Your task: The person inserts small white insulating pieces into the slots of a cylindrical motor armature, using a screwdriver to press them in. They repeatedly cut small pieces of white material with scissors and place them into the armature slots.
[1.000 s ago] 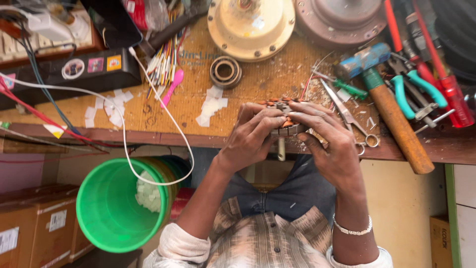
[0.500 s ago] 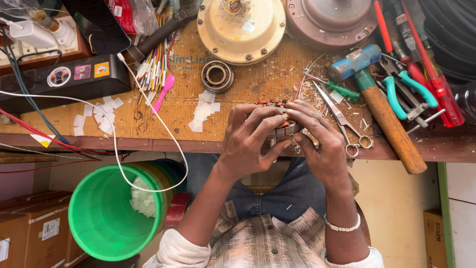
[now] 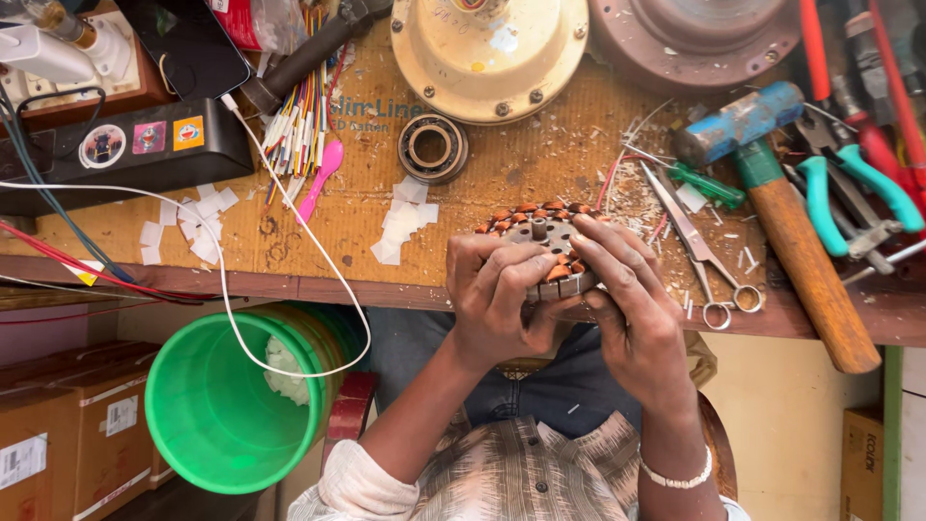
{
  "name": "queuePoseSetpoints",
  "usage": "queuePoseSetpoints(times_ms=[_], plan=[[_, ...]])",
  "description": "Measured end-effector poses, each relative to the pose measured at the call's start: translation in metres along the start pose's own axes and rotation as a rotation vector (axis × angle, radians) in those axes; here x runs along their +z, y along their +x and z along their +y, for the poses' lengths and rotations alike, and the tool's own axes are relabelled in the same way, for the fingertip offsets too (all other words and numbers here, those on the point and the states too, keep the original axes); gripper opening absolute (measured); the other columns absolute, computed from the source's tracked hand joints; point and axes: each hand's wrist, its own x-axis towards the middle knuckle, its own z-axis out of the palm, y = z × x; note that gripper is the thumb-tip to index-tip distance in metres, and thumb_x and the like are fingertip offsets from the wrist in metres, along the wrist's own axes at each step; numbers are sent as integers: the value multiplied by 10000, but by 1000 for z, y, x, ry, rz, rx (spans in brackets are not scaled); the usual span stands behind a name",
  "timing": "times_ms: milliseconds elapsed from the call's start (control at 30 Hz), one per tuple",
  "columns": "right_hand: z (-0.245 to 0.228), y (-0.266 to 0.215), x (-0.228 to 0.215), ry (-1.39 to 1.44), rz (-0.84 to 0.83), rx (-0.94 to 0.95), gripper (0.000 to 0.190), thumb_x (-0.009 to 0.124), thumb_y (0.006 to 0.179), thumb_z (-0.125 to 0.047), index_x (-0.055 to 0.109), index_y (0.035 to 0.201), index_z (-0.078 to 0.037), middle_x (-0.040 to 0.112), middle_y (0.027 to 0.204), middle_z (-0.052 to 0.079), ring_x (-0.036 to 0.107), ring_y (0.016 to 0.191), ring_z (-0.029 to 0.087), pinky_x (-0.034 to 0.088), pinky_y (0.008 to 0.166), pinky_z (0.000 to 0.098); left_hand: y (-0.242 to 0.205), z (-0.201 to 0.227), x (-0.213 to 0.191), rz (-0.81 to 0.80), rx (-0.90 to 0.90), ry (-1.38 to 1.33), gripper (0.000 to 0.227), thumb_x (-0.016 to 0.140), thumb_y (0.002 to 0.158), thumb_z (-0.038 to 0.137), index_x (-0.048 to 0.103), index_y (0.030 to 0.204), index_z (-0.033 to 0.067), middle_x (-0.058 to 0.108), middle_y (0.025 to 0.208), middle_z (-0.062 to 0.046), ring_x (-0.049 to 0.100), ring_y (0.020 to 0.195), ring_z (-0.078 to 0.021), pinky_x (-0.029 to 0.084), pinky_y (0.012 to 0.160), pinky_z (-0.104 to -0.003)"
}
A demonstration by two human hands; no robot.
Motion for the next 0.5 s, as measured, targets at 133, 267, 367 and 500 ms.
queuePoseSetpoints(times_ms=[133,267,367,500], plan=[[1,-4,6,-10,51,46,352,622,1026,-95,622,1373,-29,650,1359,143,599,1365,349,482,1187,458,0,-2,3,-11,23,7,365,809,898,365,615,1069,107,662,1035,-14,592,925,-232,445,851,-422],[5,-7,9,38,83,46,356,626,1032,-123,629,1377,-39,657,1343,145,601,1384,338,482,1210,466,-2,-3,1,-59,17,25,336,800,895,346,619,1066,121,667,1033,-7,588,924,-226,429,856,-423],[6,-8,6,85,64,40,365,636,1027,-125,620,1378,-26,646,1379,157,575,1420,351,470,1223,467,1,-4,-3,-106,30,9,347,816,902,340,623,1101,132,679,1067,11,590,953,-225,435,876,-422],[7,-6,-13,56,148,65,342,677,1026,-98,620,1355,-22,638,1408,163,583,1379,325,481,1188,428,5,0,-6,-130,3,12,404,860,897,353,629,1151,140,660,1096,9,587,988,-229,426,893,-424]])
